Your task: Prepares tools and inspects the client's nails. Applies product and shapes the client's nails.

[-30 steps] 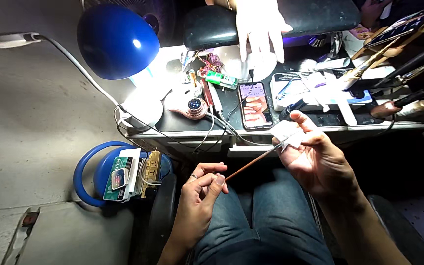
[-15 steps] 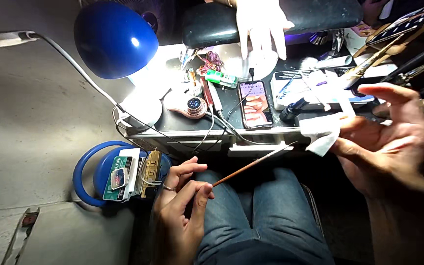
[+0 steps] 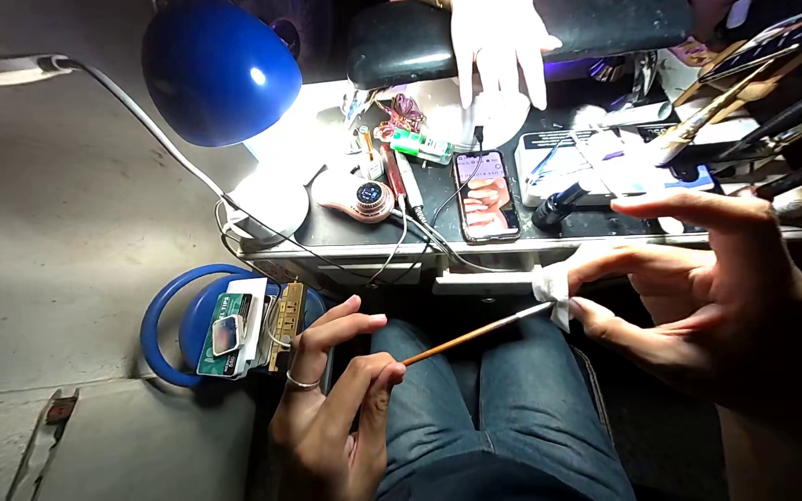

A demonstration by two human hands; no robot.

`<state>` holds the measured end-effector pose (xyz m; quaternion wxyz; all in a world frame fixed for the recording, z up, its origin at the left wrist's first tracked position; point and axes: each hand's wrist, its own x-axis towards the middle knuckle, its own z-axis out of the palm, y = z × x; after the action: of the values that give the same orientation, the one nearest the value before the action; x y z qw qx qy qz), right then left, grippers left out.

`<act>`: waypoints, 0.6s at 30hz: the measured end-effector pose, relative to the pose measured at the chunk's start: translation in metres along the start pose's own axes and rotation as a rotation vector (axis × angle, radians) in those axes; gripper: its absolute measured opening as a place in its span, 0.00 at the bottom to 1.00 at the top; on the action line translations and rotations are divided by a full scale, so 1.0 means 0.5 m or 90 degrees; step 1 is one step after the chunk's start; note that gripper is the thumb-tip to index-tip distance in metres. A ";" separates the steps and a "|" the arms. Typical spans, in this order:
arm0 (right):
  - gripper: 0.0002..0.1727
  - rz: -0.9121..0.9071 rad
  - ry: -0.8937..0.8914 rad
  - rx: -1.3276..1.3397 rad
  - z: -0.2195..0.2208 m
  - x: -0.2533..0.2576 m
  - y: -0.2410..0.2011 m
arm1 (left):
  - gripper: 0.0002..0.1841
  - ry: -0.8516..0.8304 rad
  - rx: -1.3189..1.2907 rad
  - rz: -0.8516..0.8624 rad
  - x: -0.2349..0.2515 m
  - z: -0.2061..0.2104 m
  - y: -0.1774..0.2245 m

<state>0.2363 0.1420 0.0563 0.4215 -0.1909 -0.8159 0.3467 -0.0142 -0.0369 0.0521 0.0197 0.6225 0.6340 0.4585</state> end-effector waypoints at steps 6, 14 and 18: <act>0.33 -0.025 0.007 -0.063 0.008 -0.010 0.004 | 0.15 -0.004 -0.005 0.020 0.000 0.003 0.000; 0.35 0.015 0.062 -0.079 -0.035 -0.014 0.024 | 0.15 -0.005 0.012 0.002 -0.002 -0.012 -0.007; 0.34 -0.001 0.107 -0.119 -0.043 -0.030 0.018 | 0.15 -0.009 0.024 0.008 -0.001 -0.012 -0.005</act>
<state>0.2628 0.1478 0.0499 0.4692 -0.2570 -0.8066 0.2513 -0.0194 -0.0402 0.0536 0.0097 0.6299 0.6383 0.4425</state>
